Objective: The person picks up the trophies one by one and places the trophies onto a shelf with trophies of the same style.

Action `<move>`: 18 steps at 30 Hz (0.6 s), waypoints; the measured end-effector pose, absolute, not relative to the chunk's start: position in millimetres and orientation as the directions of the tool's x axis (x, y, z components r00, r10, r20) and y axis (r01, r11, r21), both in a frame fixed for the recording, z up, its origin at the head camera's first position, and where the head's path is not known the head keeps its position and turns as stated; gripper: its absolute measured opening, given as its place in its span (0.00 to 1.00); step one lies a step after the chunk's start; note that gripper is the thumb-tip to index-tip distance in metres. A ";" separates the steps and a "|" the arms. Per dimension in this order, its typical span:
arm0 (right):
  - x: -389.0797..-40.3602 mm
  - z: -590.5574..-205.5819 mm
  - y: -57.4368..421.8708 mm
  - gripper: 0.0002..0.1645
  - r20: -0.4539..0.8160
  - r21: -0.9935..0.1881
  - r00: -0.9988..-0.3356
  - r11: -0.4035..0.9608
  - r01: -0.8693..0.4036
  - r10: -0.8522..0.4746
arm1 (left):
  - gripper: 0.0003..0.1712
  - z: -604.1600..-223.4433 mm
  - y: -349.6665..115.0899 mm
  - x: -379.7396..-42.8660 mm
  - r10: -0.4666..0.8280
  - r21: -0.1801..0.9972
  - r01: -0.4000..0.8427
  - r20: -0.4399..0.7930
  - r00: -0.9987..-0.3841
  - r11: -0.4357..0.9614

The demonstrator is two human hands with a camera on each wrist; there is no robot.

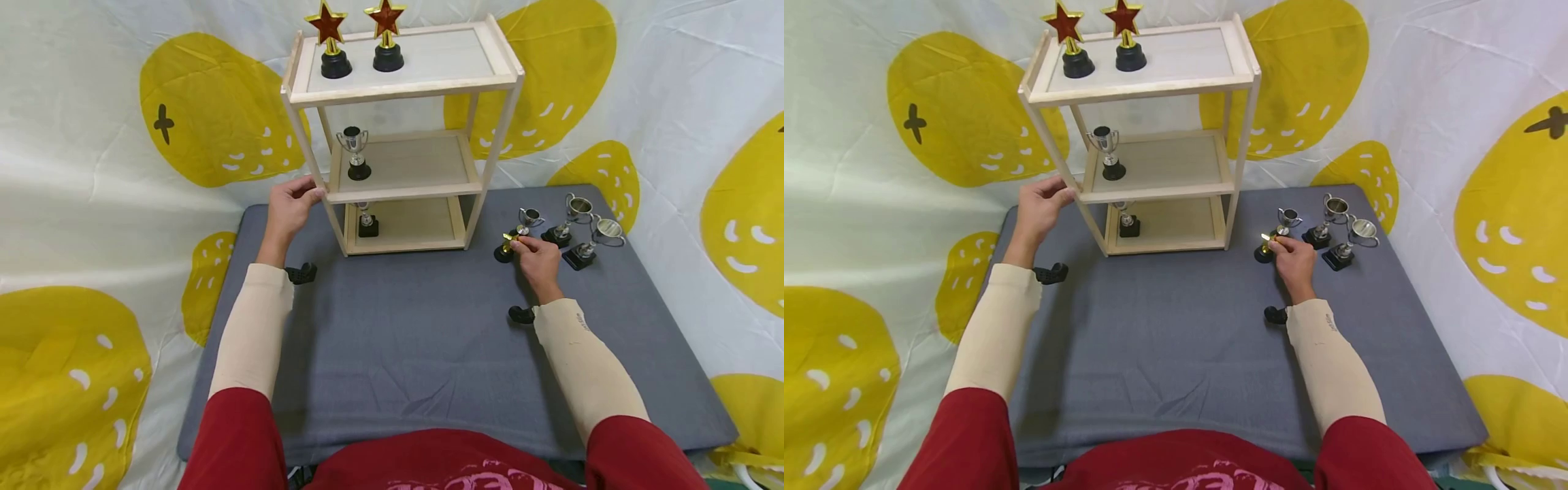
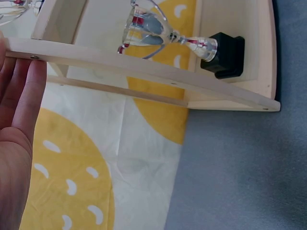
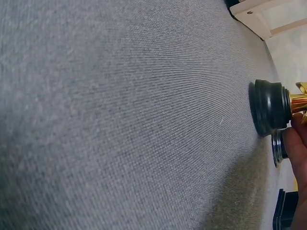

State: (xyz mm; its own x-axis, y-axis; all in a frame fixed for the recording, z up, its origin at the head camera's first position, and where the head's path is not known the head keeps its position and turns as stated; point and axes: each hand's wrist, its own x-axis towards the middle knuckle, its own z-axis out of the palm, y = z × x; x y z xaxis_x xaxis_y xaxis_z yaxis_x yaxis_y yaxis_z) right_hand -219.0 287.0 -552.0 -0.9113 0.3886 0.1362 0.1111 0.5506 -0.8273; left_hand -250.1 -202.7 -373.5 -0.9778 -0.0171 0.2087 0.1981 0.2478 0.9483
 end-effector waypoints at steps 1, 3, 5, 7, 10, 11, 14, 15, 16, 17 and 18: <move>-218.8 -551.6 286.9 0.22 0.140 -0.826 -0.913 0.554 0.107 0.384 | 0.18 -373.3 -202.8 -250.0 -0.019 0.947 0.196 0.208 -0.978 0.256; -217.8 -550.0 286.6 0.21 0.153 -0.818 -0.914 0.567 0.097 0.376 | 0.19 -373.3 -202.9 -250.0 -0.016 0.943 0.200 0.212 -0.977 0.265; -216.9 -548.3 286.8 0.20 0.172 -0.811 -0.914 0.579 0.079 0.366 | 0.18 -372.7 -202.5 -249.9 -0.014 0.940 0.207 0.219 -0.976 0.270; -216.3 -546.5 287.1 0.18 0.194 -0.809 -0.914 0.585 0.057 0.356 | 0.18 -372.2 -202.2 -249.4 -0.013 0.939 0.211 0.223 -0.975 0.273; -216.2 -544.3 287.9 0.16 0.231 -0.813 -0.910 0.582 0.014 0.344 | 0.17 -371.5 -201.8 -248.6 -0.014 0.941 0.207 0.218 -0.976 0.269; -216.4 -543.8 288.3 0.15 0.242 -0.815 -0.908 0.579 0.000 0.341 | 0.17 -371.3 -201.8 -248.6 -0.014 0.941 0.204 0.216 -0.976 0.268; -216.9 -541.5 289.9 0.15 0.269 -0.819 -0.903 0.573 -0.032 0.334 | 0.16 -370.6 -201.4 -248.2 -0.017 0.943 0.199 0.211 -0.977 0.265; -216.6 -540.4 290.4 0.15 0.271 -0.821 -0.905 0.570 -0.039 0.329 | 0.16 -370.5 -201.2 -248.0 -0.016 0.943 0.203 0.214 -0.977 0.264; -216.2 -539.2 290.9 0.15 0.273 -0.822 -0.905 0.568 -0.044 0.325 | 0.15 -370.4 -201.1 -248.0 -0.015 0.942 0.206 0.218 -0.976 0.267; -215.4 -537.8 291.3 0.15 0.272 -0.821 -0.907 0.570 -0.045 0.320 | 0.15 -370.4 -201.0 -247.9 -0.014 0.940 0.210 0.221 -0.975 0.268; -214.6 -536.4 291.7 0.15 0.271 -0.820 -0.909 0.570 -0.046 0.316 | 0.15 -370.5 -200.8 -247.8 -0.014 0.939 0.212 0.224 -0.974 0.270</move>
State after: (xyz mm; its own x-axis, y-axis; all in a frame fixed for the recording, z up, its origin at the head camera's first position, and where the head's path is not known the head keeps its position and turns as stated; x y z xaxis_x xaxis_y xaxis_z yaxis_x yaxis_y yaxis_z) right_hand -214.6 291.7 -536.4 -0.9094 0.3160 0.2705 -0.0457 0.5705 -0.8200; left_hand -247.8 -200.8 -370.5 -0.9744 -0.0143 0.2244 0.2123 0.2704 0.9390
